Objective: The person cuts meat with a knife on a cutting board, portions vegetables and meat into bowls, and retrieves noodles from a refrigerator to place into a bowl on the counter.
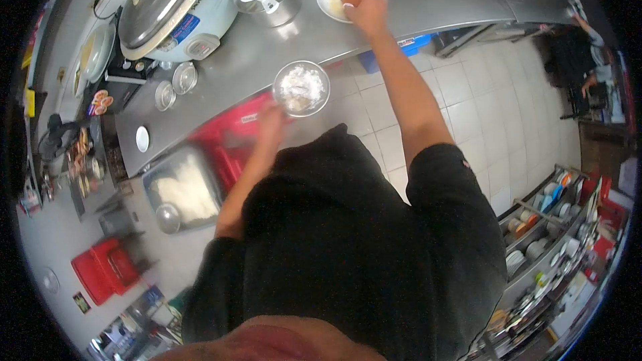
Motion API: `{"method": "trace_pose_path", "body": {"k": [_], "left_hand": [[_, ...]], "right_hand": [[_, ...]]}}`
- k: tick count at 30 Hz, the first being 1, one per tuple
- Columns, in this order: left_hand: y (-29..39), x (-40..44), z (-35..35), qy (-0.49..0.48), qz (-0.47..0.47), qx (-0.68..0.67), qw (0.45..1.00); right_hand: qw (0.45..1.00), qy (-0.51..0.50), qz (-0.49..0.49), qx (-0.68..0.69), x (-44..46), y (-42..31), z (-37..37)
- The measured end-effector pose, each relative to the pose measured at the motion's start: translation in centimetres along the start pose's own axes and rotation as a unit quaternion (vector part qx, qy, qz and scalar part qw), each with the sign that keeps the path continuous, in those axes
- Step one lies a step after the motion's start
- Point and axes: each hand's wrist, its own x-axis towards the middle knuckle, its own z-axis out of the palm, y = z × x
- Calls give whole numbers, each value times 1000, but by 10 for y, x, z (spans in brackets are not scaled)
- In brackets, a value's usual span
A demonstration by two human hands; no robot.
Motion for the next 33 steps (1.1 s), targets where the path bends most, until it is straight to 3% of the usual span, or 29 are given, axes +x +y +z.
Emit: {"method": "trace_pose_path", "body": {"k": [7,11,19,23,28,31,33], "left_hand": [[-17,-30,-2,97,-4,-64,993],[-33,-43,0,126,-32,-67,989],[-52,-79,5,186,-22,-84,979],[-70,-87,-9,185,-21,-138,973],[-80,-101,-32,189,-9,-127,974],[-84,-109,-51,180,1,-133,975],[-81,-112,-57,200,-7,-136,970]], "right_hand": [[994,-31,-12,-101,22,1,14],[990,-105,38,-90,34,3,16],[997,-74,32,-19,36,19,13],[990,-107,-8,-94,28,18,15],[992,-94,25,-81,32,20,31],[969,-130,118,176,46,16,38],[907,-160,159,356,49,6,39]]}}
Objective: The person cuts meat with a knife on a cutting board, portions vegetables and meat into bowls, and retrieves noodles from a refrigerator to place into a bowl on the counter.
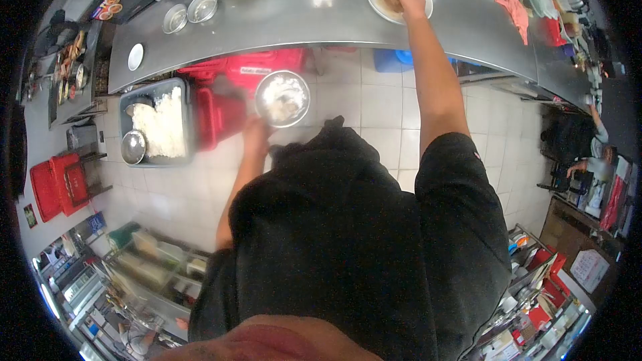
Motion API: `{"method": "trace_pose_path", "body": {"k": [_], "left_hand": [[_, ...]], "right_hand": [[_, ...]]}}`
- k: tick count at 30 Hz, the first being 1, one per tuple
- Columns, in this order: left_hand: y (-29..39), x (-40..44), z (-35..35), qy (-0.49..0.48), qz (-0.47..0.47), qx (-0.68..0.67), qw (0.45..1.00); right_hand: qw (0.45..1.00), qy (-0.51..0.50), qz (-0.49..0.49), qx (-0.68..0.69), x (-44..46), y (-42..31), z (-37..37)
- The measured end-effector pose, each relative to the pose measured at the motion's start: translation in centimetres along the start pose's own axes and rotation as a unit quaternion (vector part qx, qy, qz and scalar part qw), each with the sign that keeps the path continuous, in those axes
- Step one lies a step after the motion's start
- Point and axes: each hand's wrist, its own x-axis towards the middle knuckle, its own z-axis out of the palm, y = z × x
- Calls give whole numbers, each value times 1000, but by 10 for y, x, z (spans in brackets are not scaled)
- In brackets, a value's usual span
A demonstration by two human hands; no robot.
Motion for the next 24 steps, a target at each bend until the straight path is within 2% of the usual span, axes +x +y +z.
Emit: {"method": "trace_pose_path", "body": {"k": [1,2,5,8,11,12,15,17,19,20,22,24], "left_hand": [[4,1,-1,9,-1,1,1000],[6,1,-2,12,1,-19,1000],[7,-2,-19,28,2,-70,997],[19,-17,-33,66,0,-103,992],[0,-15,-75,68,25,-110,991],[7,-21,-82,96,3,-111,989],[7,-35,-136,111,6,-115,987],[-21,-21,-187,129,35,-172,976],[-22,-25,-244,158,43,-171,972],[-18,-37,-269,166,40,-216,961],[-13,-62,-324,209,77,-224,949],[-27,-66,-367,267,104,-258,923]], "right_hand": [[995,-25,15,96,-2,-7,3],[990,-59,33,123,-3,-17,2],[915,-144,67,371,-30,-26,4],[855,-220,97,460,-99,-56,22],[778,-316,134,527,-134,-35,58],[747,-366,137,538,-150,-31,72],[720,-432,206,503,-212,-29,134],[688,-517,214,462,-260,-31,183],[682,-526,266,434,-310,-26,236],[671,-562,258,408,-332,-21,259],[688,-557,283,370,-370,-2,304],[707,-590,274,279,-412,-14,343]]}}
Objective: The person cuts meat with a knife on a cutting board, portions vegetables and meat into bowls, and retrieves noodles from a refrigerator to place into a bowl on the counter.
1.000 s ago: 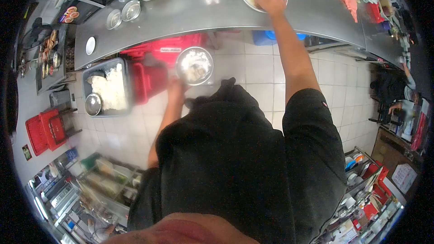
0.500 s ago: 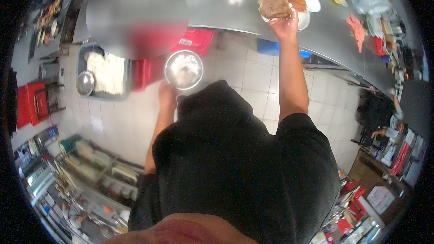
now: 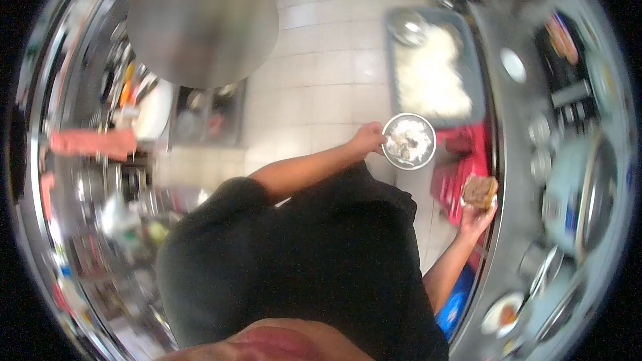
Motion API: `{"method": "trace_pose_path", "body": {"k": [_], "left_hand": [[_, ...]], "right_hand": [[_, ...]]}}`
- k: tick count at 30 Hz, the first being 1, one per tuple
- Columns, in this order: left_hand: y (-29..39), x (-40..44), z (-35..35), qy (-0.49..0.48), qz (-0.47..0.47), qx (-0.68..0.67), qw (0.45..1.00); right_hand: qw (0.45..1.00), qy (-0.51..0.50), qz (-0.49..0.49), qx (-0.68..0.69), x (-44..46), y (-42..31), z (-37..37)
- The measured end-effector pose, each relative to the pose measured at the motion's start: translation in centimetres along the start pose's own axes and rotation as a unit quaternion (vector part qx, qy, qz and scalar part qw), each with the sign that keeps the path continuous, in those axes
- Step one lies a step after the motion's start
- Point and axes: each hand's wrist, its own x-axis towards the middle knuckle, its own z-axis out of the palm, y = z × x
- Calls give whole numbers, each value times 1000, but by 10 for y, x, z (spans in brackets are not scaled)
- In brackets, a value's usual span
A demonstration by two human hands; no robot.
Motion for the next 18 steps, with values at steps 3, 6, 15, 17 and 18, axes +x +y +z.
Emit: {"method": "trace_pose_path", "body": {"k": [3,6,15,17,18], "left_hand": [[22,6,-89,74,49,-41,995],[54,4,-140,152,51,-93,983],[92,-5,-345,396,60,-267,876],[93,5,-388,421,69,-294,855],[101,13,-409,446,73,-309,837]], "right_hand": [[994,-5,84,-65,52,64,53],[978,-19,136,-159,112,93,102],[910,-194,242,-275,293,268,285],[896,-213,230,-315,326,305,330],[888,-227,226,-330,353,333,349]]}}
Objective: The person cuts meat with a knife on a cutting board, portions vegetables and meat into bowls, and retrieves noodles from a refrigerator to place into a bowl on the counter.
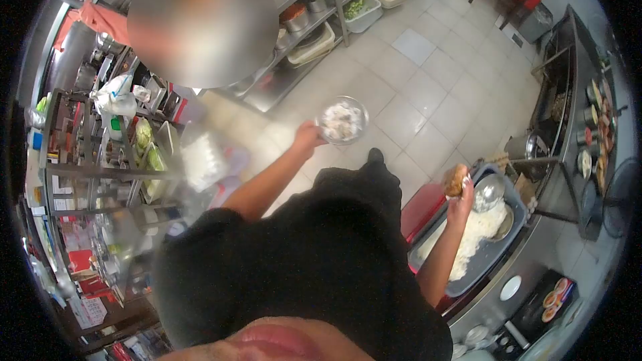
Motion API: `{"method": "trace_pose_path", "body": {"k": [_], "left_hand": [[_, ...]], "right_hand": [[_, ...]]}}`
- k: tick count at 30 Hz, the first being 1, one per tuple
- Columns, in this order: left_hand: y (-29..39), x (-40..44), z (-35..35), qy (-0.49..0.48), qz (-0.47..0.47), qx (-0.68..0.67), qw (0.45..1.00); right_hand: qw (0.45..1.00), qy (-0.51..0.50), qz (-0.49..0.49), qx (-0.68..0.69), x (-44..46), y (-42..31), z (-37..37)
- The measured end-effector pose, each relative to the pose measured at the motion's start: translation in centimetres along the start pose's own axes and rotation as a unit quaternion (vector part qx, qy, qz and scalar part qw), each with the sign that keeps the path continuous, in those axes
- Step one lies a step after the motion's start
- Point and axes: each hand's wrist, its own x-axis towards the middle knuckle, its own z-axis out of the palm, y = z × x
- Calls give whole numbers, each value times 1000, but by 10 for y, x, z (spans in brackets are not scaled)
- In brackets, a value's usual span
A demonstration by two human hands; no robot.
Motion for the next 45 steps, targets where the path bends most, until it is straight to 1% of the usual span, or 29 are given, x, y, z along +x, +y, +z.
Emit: {"method": "trace_pose_path", "body": {"k": [1,2,4,7,9,10,11,13,15,17,19,21,25,27,28,30,31,32,34,35,36,37,38,39,41,42,43,45], "left_hand": [[13,12,0,31,7,-14,999],[31,22,-2,62,17,-30,997],[67,44,2,93,34,-62,993],[106,87,-3,116,74,-104,985],[117,110,-12,130,110,-135,976],[141,102,-4,132,103,-159,973],[153,107,-4,155,100,-156,970],[173,123,-8,197,93,-145,965],[192,139,-13,225,99,-176,953],[208,167,-28,227,107,-195,948],[209,201,-49,217,119,-210,946],[233,224,-58,234,121,-217,940],[266,261,-70,238,130,-254,928],[276,289,-85,225,133,-240,935],[276,297,-89,222,128,-234,938],[306,289,-79,262,106,-235,930],[321,290,-75,281,100,-236,925],[313,303,-82,287,119,-236,921],[319,307,-78,310,131,-264,904],[320,310,-72,323,134,-282,893],[333,308,-61,356,139,-294,876],[330,311,-58,368,141,-295,870],[328,315,-57,383,145,-296,863],[327,320,-51,398,148,-297,855],[332,328,-29,441,162,-356,808],[330,334,-20,459,163,-377,788],[334,340,-9,475,162,-395,769],[343,352,20,511,159,-414,736]], "right_hand": [[1000,-11,0,-16,31,-3,13],[999,6,17,-44,55,-11,30],[993,24,46,-104,117,-27,79],[981,-73,47,-174,204,-43,169],[970,-68,45,-230,250,-44,236],[961,-94,43,-255,271,-44,275],[953,-119,41,-276,291,-43,314],[923,-182,7,-339,324,-38,394],[877,-240,-84,-407,371,-12,469],[860,-288,-108,-408,374,-10,561],[821,-299,-205,-441,410,27,638],[756,-346,-256,-494,404,27,722],[673,-411,-326,-521,401,53,859],[631,-450,-353,-525,395,62,922],[614,-465,-361,-526,390,67,948],[626,-500,-315,-509,394,100,999],[617,-514,-316,-506,395,114,1025],[607,-527,-317,-503,396,127,1050],[550,-554,-362,-509,396,155,1088],[530,-572,-367,-508,399,170,1101],[508,-591,-372,-505,400,185,1112],[487,-608,-377,-501,402,198,1121],[460,-622,-414,-480,409,213,1128],[453,-639,-412,-466,418,220,1137],[439,-671,-404,-440,440,231,1155],[442,-651,-431,-442,449,235,1168],[437,-655,-464,-406,460,238,1183],[382,-676,-487,-400,471,243,1207]]}}
